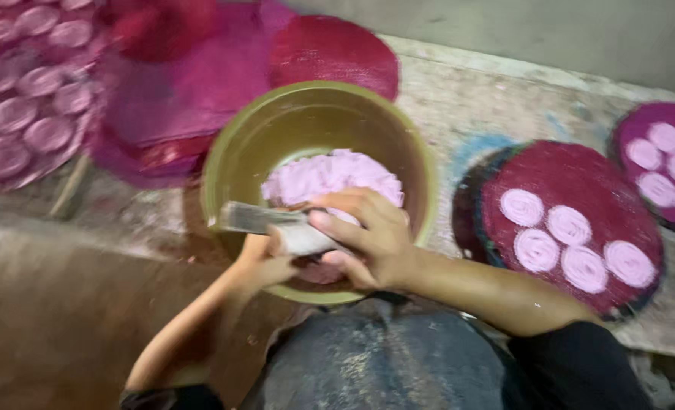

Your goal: The person sits at a workbench and uses a wooden hand-press extruder to squeeze pink paste into spiral rosette shapes onto round pink boards. They reload paste from a large basin into the press, extrude rosettes one by one onto the boards, and reposition finished boards aside.

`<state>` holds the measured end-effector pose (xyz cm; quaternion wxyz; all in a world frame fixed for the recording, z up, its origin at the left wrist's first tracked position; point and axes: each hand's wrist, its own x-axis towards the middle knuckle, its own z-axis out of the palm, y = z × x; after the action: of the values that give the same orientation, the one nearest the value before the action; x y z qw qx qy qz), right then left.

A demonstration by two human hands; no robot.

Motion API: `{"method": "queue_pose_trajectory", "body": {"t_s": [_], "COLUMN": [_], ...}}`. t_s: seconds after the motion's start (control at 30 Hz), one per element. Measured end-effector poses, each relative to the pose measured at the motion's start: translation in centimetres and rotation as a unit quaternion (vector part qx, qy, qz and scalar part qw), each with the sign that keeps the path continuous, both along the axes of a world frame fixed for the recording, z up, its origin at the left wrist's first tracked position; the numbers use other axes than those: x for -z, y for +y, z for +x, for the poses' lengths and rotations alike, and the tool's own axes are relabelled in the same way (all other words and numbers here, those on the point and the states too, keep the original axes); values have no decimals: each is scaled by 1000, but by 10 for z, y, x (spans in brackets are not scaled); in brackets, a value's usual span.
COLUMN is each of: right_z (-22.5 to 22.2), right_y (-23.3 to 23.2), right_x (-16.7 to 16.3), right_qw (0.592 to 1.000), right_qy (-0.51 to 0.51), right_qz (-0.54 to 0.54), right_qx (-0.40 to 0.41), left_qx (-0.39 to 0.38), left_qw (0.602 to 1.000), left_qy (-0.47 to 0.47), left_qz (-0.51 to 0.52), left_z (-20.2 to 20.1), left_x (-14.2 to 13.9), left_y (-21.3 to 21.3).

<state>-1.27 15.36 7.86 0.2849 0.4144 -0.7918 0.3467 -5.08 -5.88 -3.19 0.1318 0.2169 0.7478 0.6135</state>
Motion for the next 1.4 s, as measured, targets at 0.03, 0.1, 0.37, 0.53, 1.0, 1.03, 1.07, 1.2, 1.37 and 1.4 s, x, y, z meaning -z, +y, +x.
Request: {"method": "queue_pose_trajectory", "body": {"t_s": [0.03,0.1,0.37,0.53,1.0,1.03,1.07,1.2,1.37,1.4], "right_z": [2,4,54,155,302,304,304,288,255,250], "right_y": [7,31,191,300,435,437,439,447,444,444], "right_x": [-3,-5,60,101,127,126,126,132,136,132], "right_qw": [999,994,677,805,775,770,773,761,740,738], "right_qy": [-32,-92,-697,-554,-384,-388,-388,-394,-415,-421], "right_qz": [-18,-57,-145,-207,-464,-464,-462,-497,-515,-513], "right_qx": [-6,-24,-187,39,191,203,194,140,124,120], "left_qx": [10,48,179,250,-2,-20,-38,-47,-159,-157], "left_qw": [1000,998,983,935,936,935,934,906,914,907], "left_qy": [-15,-35,11,251,-347,-348,-348,-343,-349,-362], "left_qz": [5,4,-25,-13,56,61,66,245,131,146], "left_z": [-4,-12,-13,-58,-80,-73,-66,-15,72,88], "left_x": [-1,-13,-82,-69,47,50,53,79,115,118], "left_y": [1,6,109,241,436,431,426,398,365,360]}}
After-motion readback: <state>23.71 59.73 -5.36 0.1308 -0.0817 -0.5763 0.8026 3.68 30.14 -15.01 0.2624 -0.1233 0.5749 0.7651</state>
